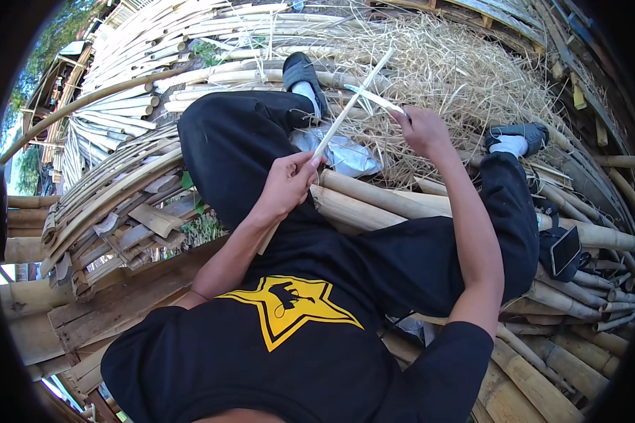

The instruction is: The person scrapes and shapes thin bamboo sticks using a knife.

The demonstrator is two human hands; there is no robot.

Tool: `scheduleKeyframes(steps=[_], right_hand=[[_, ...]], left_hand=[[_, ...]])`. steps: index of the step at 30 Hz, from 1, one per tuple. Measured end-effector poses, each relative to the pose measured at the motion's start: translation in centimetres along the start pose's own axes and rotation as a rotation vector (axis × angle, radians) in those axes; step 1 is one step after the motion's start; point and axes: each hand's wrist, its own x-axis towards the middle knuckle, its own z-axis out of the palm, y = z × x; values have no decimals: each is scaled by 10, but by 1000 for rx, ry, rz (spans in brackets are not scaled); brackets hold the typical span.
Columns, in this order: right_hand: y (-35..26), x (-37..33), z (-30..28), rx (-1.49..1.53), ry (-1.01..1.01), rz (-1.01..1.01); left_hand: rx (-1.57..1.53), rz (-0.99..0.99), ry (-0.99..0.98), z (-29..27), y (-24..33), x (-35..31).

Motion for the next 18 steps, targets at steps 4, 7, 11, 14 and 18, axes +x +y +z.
scheduleKeyframes(steps=[4, 7, 11, 14, 18], right_hand=[[33, -13, 15, -67, -27, 54], [31, -10, 18, -65, -47, 70], [41, -9, 17, -89, -8, -51], [37, -4, 15, -128, -7, -53], [21, -6, 6, -36, 40, 5]], left_hand=[[47, -113, -32, 0, 3, -18], [74, -58, -32, -3, 2, -14], [49, -132, -68, -8, -6, -30], [47, -134, -47, -10, -1, -36], [15, -161, -140, -16, 10, -25]])
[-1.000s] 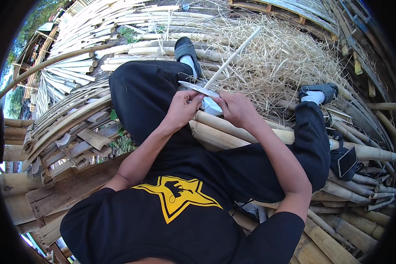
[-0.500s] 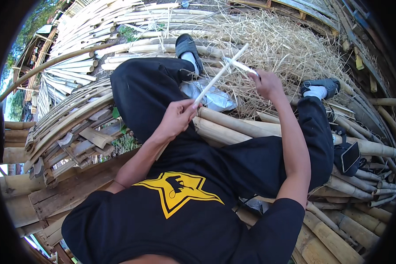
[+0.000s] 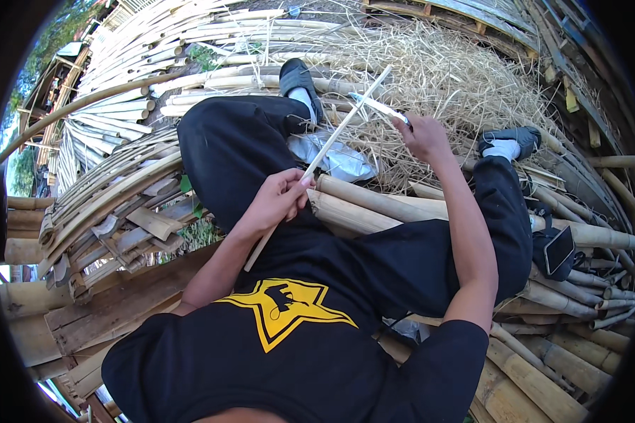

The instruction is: The person scrapes and shapes thin bamboo sticks using a knife.

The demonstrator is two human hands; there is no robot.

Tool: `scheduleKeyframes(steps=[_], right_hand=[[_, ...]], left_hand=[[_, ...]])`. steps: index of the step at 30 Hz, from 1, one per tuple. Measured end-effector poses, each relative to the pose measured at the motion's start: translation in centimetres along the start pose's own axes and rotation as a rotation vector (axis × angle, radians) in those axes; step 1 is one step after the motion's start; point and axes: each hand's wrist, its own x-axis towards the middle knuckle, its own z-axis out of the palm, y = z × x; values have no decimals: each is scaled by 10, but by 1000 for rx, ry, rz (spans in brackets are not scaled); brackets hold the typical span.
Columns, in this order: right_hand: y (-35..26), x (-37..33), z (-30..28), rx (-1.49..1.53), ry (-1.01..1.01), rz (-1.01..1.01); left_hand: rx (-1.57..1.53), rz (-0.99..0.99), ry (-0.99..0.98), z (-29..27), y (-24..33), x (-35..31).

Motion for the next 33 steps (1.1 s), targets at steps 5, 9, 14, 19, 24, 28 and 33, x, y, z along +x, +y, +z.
scheduleKeyframes(steps=[5, 9, 14, 19, 24, 28, 33], right_hand=[[-37, -13, -16, 83, -109, 11], [-38, -6, -10, 195, -249, 120], [-52, -13, 2, 341, -337, 157], [-90, -27, 0, 103, -218, 87], [-96, -27, 8, 88, -247, 115], [-95, -23, 11, 124, -257, 267], [-79, -13, 8, 30, -203, 177]], left_hand=[[-160, -25, -89, 2, 7, 21], [-251, -33, -89, 4, 7, 24], [-217, -63, -107, 0, 7, 35], [-225, -82, -102, 4, 7, 45], [-292, -71, -133, 15, 12, 54], [-284, -83, -152, 22, 22, 57], [-247, -96, -148, 26, 27, 58]])
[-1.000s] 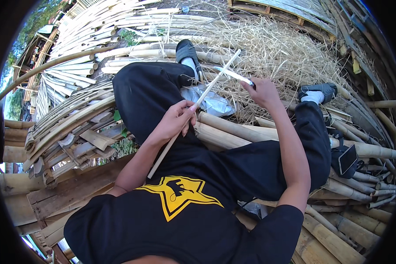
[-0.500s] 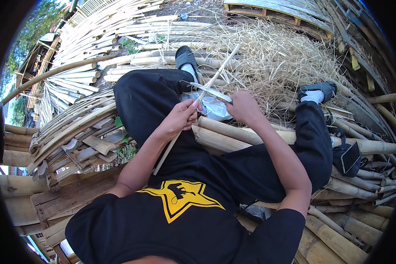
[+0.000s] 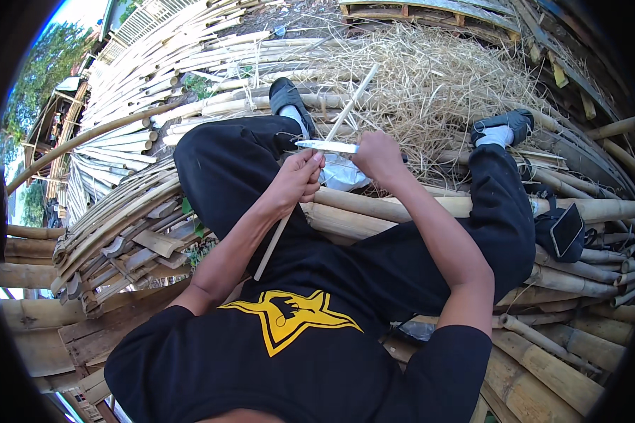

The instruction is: The person scrapes and shapes thin bamboo sticks using a knife.

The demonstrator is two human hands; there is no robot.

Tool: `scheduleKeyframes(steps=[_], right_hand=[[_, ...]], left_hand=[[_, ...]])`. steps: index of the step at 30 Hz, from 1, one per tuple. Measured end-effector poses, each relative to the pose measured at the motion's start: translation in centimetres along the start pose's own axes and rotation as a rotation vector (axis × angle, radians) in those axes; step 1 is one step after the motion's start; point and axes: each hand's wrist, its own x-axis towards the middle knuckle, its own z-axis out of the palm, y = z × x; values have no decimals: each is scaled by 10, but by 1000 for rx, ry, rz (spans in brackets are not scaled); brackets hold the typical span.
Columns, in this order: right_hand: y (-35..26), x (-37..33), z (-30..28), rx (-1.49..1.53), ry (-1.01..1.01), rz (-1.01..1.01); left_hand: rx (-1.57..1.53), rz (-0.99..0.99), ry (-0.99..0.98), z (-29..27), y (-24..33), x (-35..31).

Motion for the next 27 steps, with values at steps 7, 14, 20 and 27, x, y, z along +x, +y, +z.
scheduleKeyframes(steps=[7, 14, 20, 27], right_hand=[[75, 35, 1, -140, 246, 215], [96, 43, 10, -216, 118, 154], [89, 31, 5, -246, 108, 166], [68, 24, -29, -134, 334, 318]], left_hand=[[-102, -84, -50, 4, -20, -15], [-54, -152, -29, 9, -22, -17], [32, -114, -66, -11, -29, 4], [138, 22, -62, -10, -21, 15]])
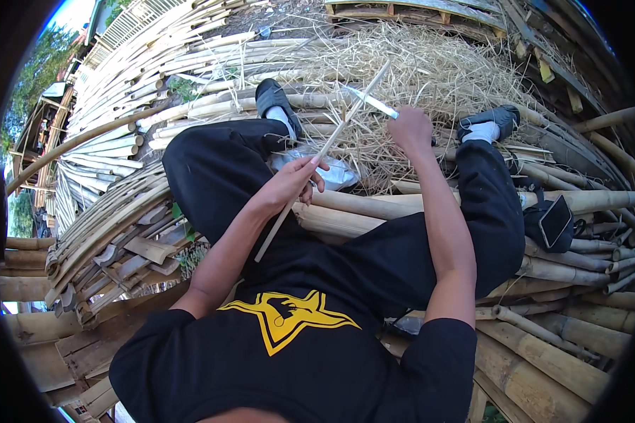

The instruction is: The person scrapes and shapes thin bamboo sticks using a knife.

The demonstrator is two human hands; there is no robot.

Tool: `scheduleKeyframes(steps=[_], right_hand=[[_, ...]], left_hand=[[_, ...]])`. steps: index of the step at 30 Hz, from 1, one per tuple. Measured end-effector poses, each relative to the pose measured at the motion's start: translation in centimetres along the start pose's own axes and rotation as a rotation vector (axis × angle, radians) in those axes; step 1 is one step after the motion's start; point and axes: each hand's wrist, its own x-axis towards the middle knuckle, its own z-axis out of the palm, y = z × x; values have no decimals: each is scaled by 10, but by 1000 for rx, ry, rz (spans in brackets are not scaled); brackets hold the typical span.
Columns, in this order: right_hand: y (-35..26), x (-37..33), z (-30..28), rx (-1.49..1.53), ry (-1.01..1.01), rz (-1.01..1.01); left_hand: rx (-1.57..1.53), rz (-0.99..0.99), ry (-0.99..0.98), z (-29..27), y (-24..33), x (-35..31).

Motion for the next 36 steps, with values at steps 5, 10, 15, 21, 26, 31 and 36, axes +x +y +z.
scheduleKeyframes(steps=[5, 10, 15, 21, 26, 31, 36], right_hand=[[14, 11, -12, 65, 3, 118], [5, 6, 2, 131, -188, 81], [21, 11, 41, 404, -431, 145], [-14, -7, 21, 102, -256, 108], [-15, -1, 27, 36, -249, 56], [-24, -5, 36, 21, -327, -43], [-6, 8, 52, -59, -337, -72]], left_hand=[[78, -108, 33, -2, 5, -10], [360, 235, 239, 1, -28, -2], [594, 314, 463, 19, -23, -9], [625, 370, 521, 16, -40, -7], [620, 323, 476, 16, -43, -11], [656, 278, 489, 16, -46, -10], [643, 255, 455, 15, -48, -9]])
